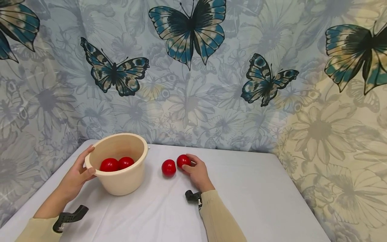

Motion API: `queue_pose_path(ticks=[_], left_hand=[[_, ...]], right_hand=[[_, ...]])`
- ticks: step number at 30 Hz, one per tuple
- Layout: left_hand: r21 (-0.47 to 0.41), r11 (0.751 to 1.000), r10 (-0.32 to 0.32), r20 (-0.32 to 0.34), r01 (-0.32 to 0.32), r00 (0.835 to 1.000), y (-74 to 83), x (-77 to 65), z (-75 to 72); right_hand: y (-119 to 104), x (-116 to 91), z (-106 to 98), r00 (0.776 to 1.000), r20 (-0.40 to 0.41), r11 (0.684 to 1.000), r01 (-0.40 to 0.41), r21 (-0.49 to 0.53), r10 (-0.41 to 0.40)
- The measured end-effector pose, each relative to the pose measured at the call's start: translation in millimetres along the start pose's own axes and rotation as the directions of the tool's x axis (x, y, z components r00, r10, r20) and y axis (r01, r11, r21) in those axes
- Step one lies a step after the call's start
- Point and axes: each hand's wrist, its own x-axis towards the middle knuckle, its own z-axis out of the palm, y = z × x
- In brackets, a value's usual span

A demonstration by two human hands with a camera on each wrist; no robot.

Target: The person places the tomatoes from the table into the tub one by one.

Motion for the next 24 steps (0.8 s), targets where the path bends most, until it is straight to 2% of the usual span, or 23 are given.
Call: queue_pose_path(ticks=[7,14,19,24], left_hand=[[0.002,1.000,-0.001,-0.002,0.001,1.000,2.1,0.0,0.6],[0.006,1.000,0.004,0.003,-0.004,1.000,2.4,-0.4,2.6],[0.005,1.000,0.010,0.002,-0.010,1.000,2.9,-1.2,2.2],[-0.012,1.000,0.012,0.004,-0.012,1.000,2.5,-1.9,1.5]], right_hand=[[3.8,-4.4,-13.2,0.999,0.019,0.987,-0.028,0.156,0.026],[4.0,-14.1,-32.6,0.997,0.055,0.973,-0.072,0.218,0.061],[1.2,-19.4,-50.3,0.993,0.067,0.935,-0.113,0.335,0.095],[-2.1,-25.7,-66.0,0.987,0.103,0.905,-0.155,0.396,0.124]])
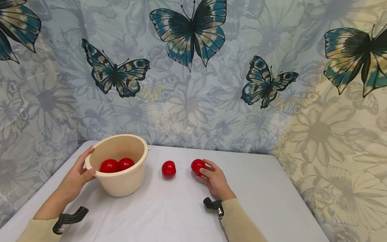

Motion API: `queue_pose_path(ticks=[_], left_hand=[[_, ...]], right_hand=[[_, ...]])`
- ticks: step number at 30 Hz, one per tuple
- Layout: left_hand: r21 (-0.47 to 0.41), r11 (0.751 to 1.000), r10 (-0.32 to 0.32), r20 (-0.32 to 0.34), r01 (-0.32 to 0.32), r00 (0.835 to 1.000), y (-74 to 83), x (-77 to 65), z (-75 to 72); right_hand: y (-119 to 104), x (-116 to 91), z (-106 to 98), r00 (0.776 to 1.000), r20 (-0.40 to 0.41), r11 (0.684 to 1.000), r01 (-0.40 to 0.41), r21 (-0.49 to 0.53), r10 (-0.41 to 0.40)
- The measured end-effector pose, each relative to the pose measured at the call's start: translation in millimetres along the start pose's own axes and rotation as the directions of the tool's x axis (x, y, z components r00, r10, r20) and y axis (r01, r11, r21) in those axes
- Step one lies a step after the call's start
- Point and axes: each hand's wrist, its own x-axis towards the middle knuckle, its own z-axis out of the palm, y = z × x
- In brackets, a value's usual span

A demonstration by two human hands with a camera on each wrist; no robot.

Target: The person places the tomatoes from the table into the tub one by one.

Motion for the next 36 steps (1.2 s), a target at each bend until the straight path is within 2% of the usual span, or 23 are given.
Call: queue_pose_path(ticks=[4,7,12,15,22,29,36], left_hand=[[-0.003,1.000,0.001,0.001,-0.001,1.000,0.0,0.1,0.0],[0.000,1.000,0.001,-0.001,-0.001,1.000,1.6,-0.3,-0.1],[-0.007,1.000,0.011,-0.002,-0.011,1.000,1.6,-1.0,-1.1],[-0.009,1.000,0.014,-0.002,-0.014,1.000,0.4,-1.2,-0.9],[0.017,1.000,0.011,-0.004,-0.010,1.000,0.3,0.2,-0.7],[0.018,1.000,0.008,-0.005,-0.008,1.000,0.3,0.7,-1.0],[0.016,1.000,0.011,-0.004,-0.010,1.000,0.1,-0.2,-0.6]], right_hand=[[-4.9,-7.4,-2.9,1.000,0.009,0.999,-0.019,0.041,0.018],[-9.8,-12.4,3.0,0.999,0.021,0.995,-0.039,0.092,0.038],[-26.3,-22.9,33.2,0.995,0.032,0.975,-0.094,0.200,0.090],[-39.3,-30.2,56.5,0.992,0.079,0.968,-0.109,0.225,0.093],[-68.4,-42.0,108.1,0.978,0.200,0.979,-0.097,0.177,0.061],[-91.6,-42.4,156.5,0.967,0.255,0.998,-0.031,0.052,0.017],[-111.8,-35.3,202.7,0.952,0.307,0.997,0.042,-0.070,-0.019]])
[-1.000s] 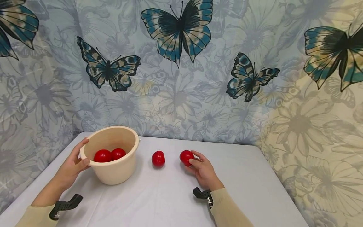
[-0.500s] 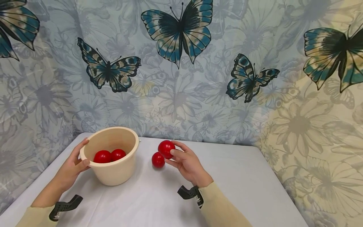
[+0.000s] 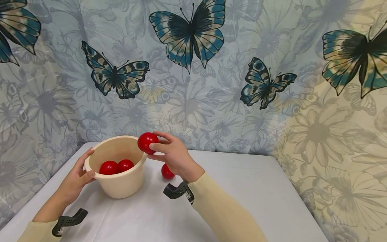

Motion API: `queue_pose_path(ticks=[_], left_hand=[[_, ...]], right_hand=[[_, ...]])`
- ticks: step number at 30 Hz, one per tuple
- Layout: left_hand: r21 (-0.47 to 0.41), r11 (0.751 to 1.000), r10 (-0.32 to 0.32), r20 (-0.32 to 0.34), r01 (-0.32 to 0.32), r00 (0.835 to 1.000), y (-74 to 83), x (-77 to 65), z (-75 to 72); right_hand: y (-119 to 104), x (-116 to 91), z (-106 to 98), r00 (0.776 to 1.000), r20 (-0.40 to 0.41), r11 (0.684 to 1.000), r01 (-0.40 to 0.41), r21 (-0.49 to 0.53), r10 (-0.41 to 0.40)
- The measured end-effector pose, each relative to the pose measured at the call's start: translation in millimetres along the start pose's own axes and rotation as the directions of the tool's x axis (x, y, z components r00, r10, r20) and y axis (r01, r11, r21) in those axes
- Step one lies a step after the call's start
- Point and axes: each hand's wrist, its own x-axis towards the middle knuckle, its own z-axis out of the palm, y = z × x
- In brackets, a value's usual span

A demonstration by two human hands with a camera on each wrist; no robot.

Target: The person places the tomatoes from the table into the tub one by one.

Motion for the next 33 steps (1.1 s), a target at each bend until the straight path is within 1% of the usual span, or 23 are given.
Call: queue_pose_path(ticks=[4,9,13,16,20,25,29,33], left_hand=[[0.004,1.000,0.003,-0.002,-0.003,1.000,-0.4,0.1,0.2],[0.000,1.000,-0.002,0.002,0.002,1.000,-1.8,0.6,0.3],[-0.006,1.000,-0.005,0.005,0.005,1.000,-3.1,0.8,0.2],[0.004,1.000,-0.006,0.001,0.006,1.000,-2.6,0.6,0.2],[0.019,1.000,-0.009,-0.003,0.009,1.000,-1.3,0.5,0.3],[0.006,1.000,-0.002,0.003,0.002,1.000,-1.2,0.2,0.2],[-0.004,1.000,0.005,0.003,-0.005,1.000,-1.8,-0.3,0.1],[-0.003,1.000,0.007,0.001,-0.007,1.000,-2.0,-0.2,-0.1]], right_hand=[[-6.7,11.1,17.5,1.000,-0.004,0.999,0.015,-0.049,-0.015],[-6.1,22.0,32.4,1.000,-0.006,0.993,0.019,-0.117,-0.020],[0.3,28.9,40.8,1.000,-0.002,0.993,0.017,-0.120,-0.018],[7.4,32.6,46.1,1.000,-0.007,0.994,0.000,-0.107,-0.001],[16.9,36.5,51.8,1.000,-0.013,0.995,-0.020,-0.093,0.019],[24.6,39.5,55.6,1.000,0.009,0.998,-0.011,-0.066,0.012],[29.1,42.2,54.5,1.000,0.009,0.998,-0.001,-0.058,0.002],[31.1,44.2,51.6,1.000,0.007,0.997,-0.005,-0.073,0.006]])
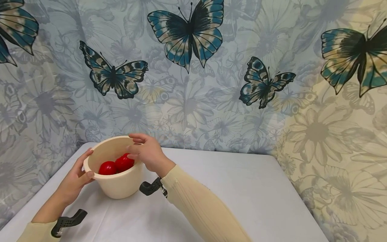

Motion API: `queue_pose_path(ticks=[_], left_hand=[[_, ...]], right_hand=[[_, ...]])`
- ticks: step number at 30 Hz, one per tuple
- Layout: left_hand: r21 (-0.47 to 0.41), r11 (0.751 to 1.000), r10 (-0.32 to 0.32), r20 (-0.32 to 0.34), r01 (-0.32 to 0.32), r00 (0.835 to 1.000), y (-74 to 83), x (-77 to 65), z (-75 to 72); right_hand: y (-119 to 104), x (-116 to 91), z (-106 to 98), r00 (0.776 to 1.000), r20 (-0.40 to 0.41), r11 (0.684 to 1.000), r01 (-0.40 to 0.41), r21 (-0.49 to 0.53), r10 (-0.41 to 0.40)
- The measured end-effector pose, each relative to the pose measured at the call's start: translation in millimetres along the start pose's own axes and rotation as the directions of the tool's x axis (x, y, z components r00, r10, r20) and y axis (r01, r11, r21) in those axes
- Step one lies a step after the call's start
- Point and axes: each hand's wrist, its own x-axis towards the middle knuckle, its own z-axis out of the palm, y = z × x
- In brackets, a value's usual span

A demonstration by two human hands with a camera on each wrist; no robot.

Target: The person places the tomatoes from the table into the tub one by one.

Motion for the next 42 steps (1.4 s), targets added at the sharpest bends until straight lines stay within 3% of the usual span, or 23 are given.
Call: queue_pose_path(ticks=[14,32,42], left_hand=[[-0.005,1.000,0.004,0.002,-0.004,1.000,-0.7,1.1,-0.5],[0.025,1.000,-0.005,-0.005,0.005,1.000,-0.1,0.9,1.2],[0.015,1.000,-0.004,-0.006,0.004,1.000,0.7,0.2,1.3]], right_hand=[[2.1,-3.7,-17.8,1.000,-0.006,1.000,-0.013,0.018,0.013],[17.9,-34.1,-81.0,0.994,-0.095,0.980,0.061,0.187,-0.044],[35.0,-60.7,-118.4,0.986,-0.159,0.983,0.073,0.171,-0.045]])
